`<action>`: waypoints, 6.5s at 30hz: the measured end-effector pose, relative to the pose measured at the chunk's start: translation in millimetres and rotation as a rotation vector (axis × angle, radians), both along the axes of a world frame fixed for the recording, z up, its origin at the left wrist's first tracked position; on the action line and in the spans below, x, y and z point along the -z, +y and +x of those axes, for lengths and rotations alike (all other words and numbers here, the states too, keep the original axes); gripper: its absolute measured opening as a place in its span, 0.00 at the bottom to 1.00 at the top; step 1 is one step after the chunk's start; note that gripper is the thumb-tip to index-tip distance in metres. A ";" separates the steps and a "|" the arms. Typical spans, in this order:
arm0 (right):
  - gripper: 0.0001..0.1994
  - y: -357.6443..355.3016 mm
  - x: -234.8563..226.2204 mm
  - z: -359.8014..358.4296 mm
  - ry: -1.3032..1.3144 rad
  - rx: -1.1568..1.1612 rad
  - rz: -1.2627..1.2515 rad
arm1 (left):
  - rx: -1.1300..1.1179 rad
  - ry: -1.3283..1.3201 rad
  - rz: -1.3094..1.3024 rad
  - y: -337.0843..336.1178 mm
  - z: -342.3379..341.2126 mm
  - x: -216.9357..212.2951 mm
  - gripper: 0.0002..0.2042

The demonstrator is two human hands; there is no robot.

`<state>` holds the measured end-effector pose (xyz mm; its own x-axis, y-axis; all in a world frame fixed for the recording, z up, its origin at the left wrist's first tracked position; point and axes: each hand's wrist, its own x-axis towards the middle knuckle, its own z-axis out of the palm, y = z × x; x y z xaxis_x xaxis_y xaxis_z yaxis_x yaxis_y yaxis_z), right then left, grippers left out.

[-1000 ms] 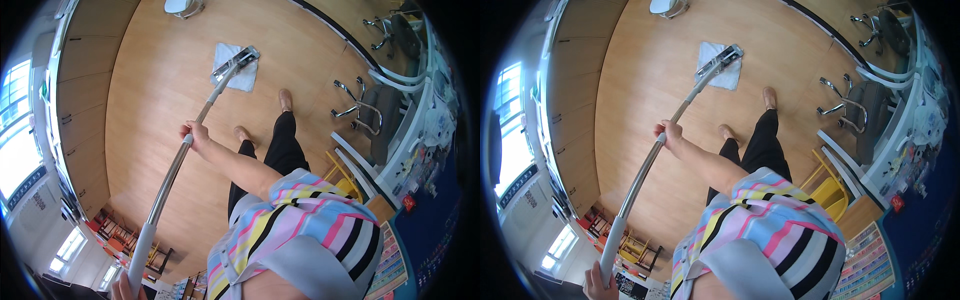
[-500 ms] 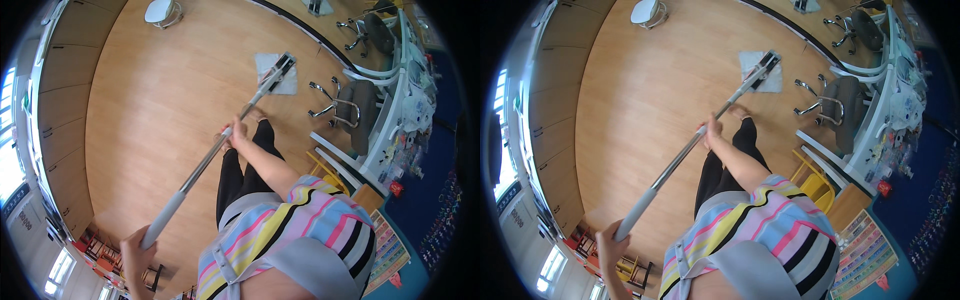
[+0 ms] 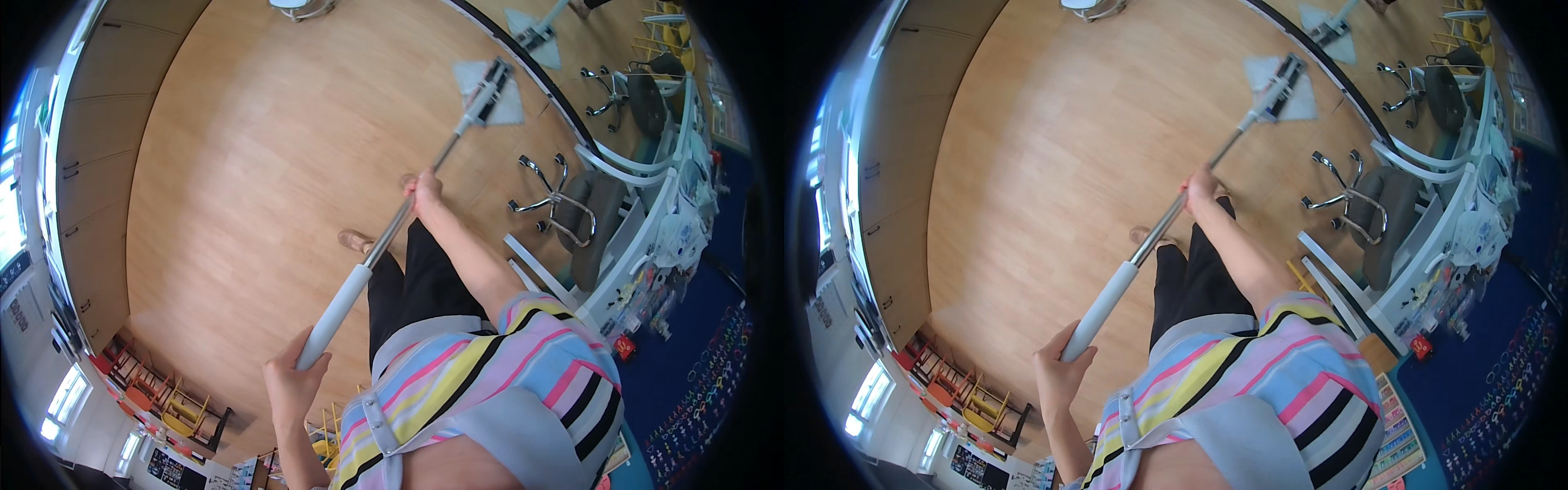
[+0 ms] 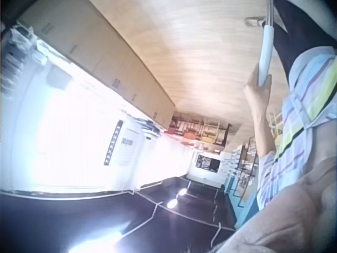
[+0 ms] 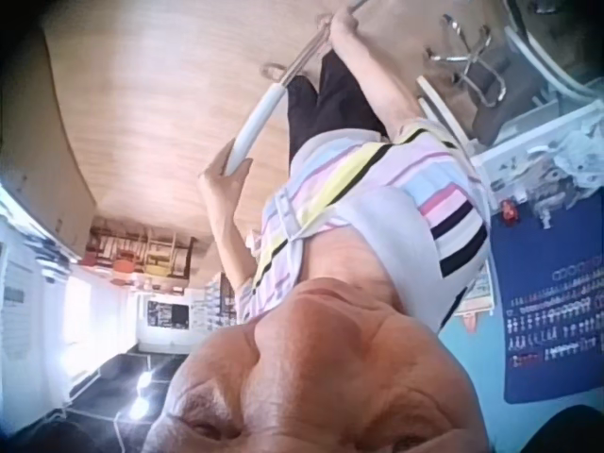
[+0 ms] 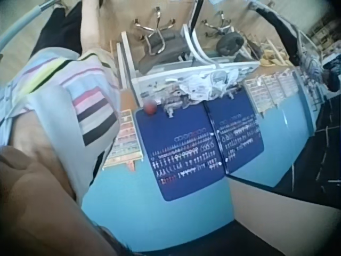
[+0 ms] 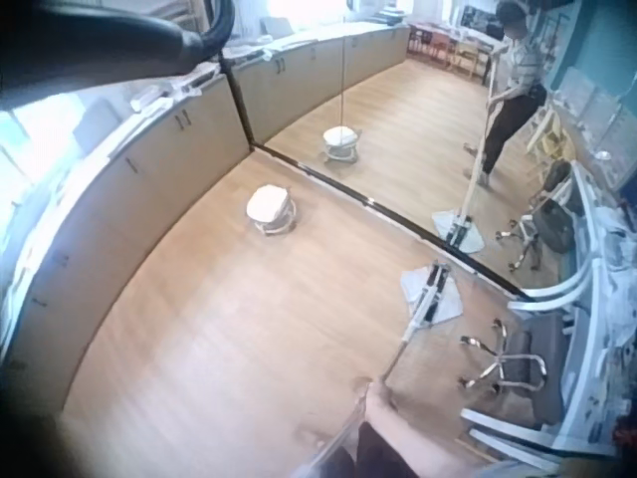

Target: The person mops a wooden floor in a room with colorful chairs and shelves. They use a flat mop with a white cloth to clean the floor, moving chairs out of the way to reach different areas. The person systematically covers the floor space, maneuvering around furniture and obstacles.

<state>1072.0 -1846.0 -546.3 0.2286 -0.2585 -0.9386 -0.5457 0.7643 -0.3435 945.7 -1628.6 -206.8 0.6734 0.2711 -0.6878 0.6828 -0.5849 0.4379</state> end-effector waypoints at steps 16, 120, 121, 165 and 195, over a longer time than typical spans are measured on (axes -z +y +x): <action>0.26 398.7 -39.9 -204.6 -0.056 -1.278 0.010 | -0.866 0.021 0.143 68.0 -278.5 -48.3 0.20; 0.05 586.6 -157.3 181.9 -0.560 0.271 0.690 | 1.273 -0.397 0.994 498.4 283.2 -222.4 0.14; 0.05 563.2 -161.1 176.2 -0.495 0.322 0.664 | 1.285 -0.389 0.938 482.1 296.9 -221.0 0.14; 0.08 1190.1 -88.6 -60.5 -0.326 -0.876 0.534 | 0.471 0.066 1.185 904.8 -97.3 -143.7 0.17; 0.09 546.7 19.7 -404.7 -0.061 0.557 0.004 | 1.967 -0.363 0.291 528.2 -49.9 12.1 0.16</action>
<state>667.3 -1299.3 -566.0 0.1127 -0.3521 -0.9291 -0.0381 0.9329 -0.3582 895.7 -1100.5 -218.9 0.2036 -0.8036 -0.5592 -0.9266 -0.3427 0.1551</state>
